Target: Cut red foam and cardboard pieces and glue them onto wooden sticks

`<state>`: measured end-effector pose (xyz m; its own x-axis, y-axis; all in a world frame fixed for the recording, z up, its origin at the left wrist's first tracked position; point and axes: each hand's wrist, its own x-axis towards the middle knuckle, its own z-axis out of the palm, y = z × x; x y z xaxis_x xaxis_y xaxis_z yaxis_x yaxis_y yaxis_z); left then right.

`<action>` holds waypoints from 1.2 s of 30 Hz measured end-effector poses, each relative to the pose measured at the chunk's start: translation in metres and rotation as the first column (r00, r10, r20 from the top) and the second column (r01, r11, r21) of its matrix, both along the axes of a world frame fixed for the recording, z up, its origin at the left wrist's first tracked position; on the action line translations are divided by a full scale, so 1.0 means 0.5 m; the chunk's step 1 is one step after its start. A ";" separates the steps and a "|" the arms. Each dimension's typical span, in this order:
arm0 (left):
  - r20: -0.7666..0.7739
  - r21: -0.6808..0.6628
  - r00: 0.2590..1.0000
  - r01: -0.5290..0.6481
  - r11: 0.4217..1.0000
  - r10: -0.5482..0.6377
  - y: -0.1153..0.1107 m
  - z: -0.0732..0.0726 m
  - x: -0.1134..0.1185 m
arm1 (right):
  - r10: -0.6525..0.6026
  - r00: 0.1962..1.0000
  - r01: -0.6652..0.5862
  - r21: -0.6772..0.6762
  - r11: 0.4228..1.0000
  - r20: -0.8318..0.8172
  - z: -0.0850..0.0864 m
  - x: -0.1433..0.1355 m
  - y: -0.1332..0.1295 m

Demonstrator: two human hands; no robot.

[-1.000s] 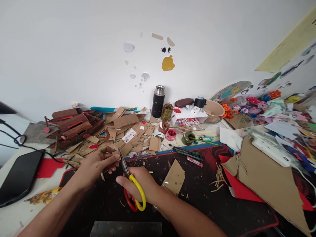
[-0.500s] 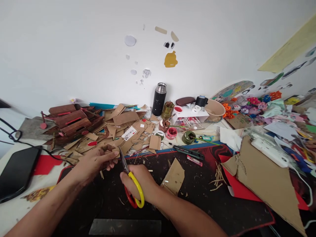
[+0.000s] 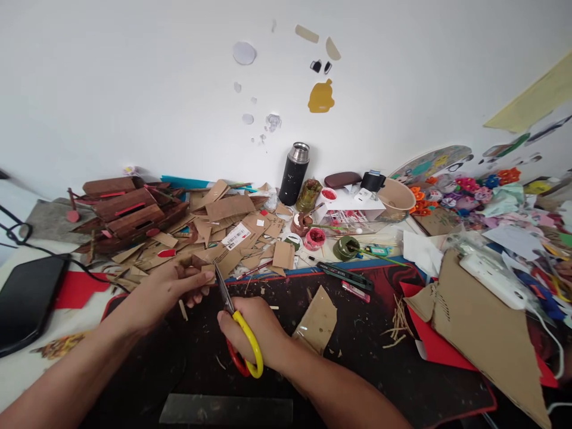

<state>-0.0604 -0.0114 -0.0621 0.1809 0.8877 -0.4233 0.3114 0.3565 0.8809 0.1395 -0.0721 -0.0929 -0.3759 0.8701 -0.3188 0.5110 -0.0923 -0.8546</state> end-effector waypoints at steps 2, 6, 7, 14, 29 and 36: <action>0.068 -0.039 0.997 -0.020 0.999 0.023 0.000 -0.002 -0.004 | 0.003 1.000 -0.003 -0.001 1.000 0.011 0.000 0.000 0.000; -0.050 -0.002 0.995 0.086 0.996 -0.086 0.014 0.008 -0.028 | 0.014 1.000 -0.014 -0.002 1.000 0.012 -0.005 0.000 0.000; -0.083 0.015 0.990 0.113 0.994 -0.111 0.019 0.012 -0.035 | 0.014 1.000 -0.014 0.000 1.000 0.011 -0.006 0.000 0.000; -0.073 0.038 0.990 0.124 0.992 -0.121 0.021 0.007 -0.053 | 0.005 0.997 -0.008 -0.035 0.999 -0.071 -0.012 -0.003 -0.007; -0.181 0.093 0.975 0.150 0.984 -0.132 -0.001 0.025 -0.033 | 0.021 0.913 -0.144 -0.274 0.951 -0.407 -0.013 0.016 -0.010; -0.116 0.115 0.989 0.106 0.988 -0.093 -0.001 0.038 -0.019 | 0.013 0.873 -0.231 -0.391 0.891 -0.487 -0.015 0.021 0.004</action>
